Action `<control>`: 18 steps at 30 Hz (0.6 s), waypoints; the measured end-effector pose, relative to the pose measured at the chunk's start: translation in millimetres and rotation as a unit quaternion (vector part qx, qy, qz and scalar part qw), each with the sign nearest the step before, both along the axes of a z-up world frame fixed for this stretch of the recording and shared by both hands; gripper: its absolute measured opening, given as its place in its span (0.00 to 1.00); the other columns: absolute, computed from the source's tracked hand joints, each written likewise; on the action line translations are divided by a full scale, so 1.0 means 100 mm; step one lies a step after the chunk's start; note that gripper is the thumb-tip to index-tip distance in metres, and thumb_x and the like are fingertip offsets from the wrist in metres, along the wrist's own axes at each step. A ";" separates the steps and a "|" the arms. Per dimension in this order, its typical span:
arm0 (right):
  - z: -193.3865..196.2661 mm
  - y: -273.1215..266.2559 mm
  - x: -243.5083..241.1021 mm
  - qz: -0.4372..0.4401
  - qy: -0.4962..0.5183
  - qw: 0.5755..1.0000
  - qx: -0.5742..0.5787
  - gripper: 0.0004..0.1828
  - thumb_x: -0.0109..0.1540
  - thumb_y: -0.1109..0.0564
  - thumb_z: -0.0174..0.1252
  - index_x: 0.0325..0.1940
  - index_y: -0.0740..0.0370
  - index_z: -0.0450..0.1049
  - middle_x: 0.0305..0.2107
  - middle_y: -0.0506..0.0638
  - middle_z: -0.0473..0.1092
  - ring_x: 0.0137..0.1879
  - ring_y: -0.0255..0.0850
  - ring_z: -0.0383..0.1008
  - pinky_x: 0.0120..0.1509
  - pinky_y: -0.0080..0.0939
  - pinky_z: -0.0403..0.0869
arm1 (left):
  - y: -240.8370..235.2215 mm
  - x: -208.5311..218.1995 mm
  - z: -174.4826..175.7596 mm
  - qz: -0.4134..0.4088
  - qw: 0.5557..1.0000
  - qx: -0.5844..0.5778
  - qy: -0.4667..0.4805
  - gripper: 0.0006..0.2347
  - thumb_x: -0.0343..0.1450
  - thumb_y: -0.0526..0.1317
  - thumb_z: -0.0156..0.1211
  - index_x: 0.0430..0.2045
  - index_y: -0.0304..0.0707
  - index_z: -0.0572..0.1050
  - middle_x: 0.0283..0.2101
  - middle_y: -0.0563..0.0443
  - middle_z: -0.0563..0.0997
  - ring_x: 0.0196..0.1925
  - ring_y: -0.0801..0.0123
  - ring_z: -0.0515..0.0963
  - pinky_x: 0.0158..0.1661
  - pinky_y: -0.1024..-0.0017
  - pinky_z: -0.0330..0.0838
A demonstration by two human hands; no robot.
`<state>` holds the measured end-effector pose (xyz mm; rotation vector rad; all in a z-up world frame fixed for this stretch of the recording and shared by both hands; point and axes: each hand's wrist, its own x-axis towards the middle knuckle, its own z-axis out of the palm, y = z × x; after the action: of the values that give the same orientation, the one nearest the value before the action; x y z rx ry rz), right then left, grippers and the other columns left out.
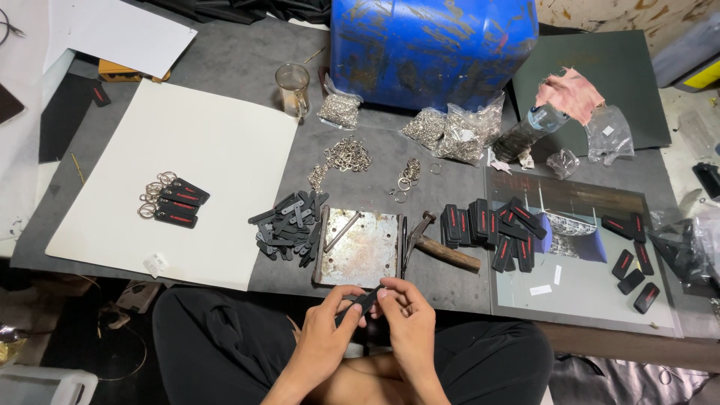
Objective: Assembling leather keychains by attaching metal rings and chains to leather strips using a hammer and jig
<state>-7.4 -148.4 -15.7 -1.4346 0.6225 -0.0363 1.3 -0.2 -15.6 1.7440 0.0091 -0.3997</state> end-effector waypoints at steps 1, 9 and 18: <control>0.00 0.00 0.00 0.000 0.000 1.000 0.000 0.11 0.62 0.65 0.60 0.47 0.70 0.81 0.24 0.57 0.76 0.29 0.40 0.76 0.41 0.35 0.76 | 0.00 0.00 0.00 0.000 1.000 0.000 0.000 0.09 0.73 0.40 0.54 0.45 0.45 0.77 0.34 0.56 0.91 0.33 0.77 0.87 0.44 0.78 0.78; 0.02 0.02 0.04 0.007 -0.010 1.000 0.012 0.10 0.64 0.61 0.59 0.43 0.71 0.81 0.25 0.59 0.77 0.30 0.42 0.76 0.40 0.37 0.78 | 0.05 0.03 0.02 0.004 0.999 0.042 0.028 0.11 0.72 0.42 0.54 0.46 0.48 0.78 0.33 0.57 0.91 0.35 0.78 0.89 0.43 0.78 0.76; -0.19 0.02 0.12 0.013 -0.012 1.000 0.000 0.07 0.63 0.61 0.62 0.40 0.70 0.80 0.23 0.58 0.77 0.30 0.40 0.78 0.40 0.37 0.80 | 0.09 0.09 -0.08 0.006 0.999 0.029 0.013 0.10 0.72 0.41 0.54 0.45 0.46 0.78 0.31 0.56 0.89 0.33 0.77 0.87 0.40 0.78 0.76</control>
<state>4.2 -146.7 -34.5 -1.4396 0.5831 -0.0325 10.1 8.8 -23.2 1.7944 0.0504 -0.4175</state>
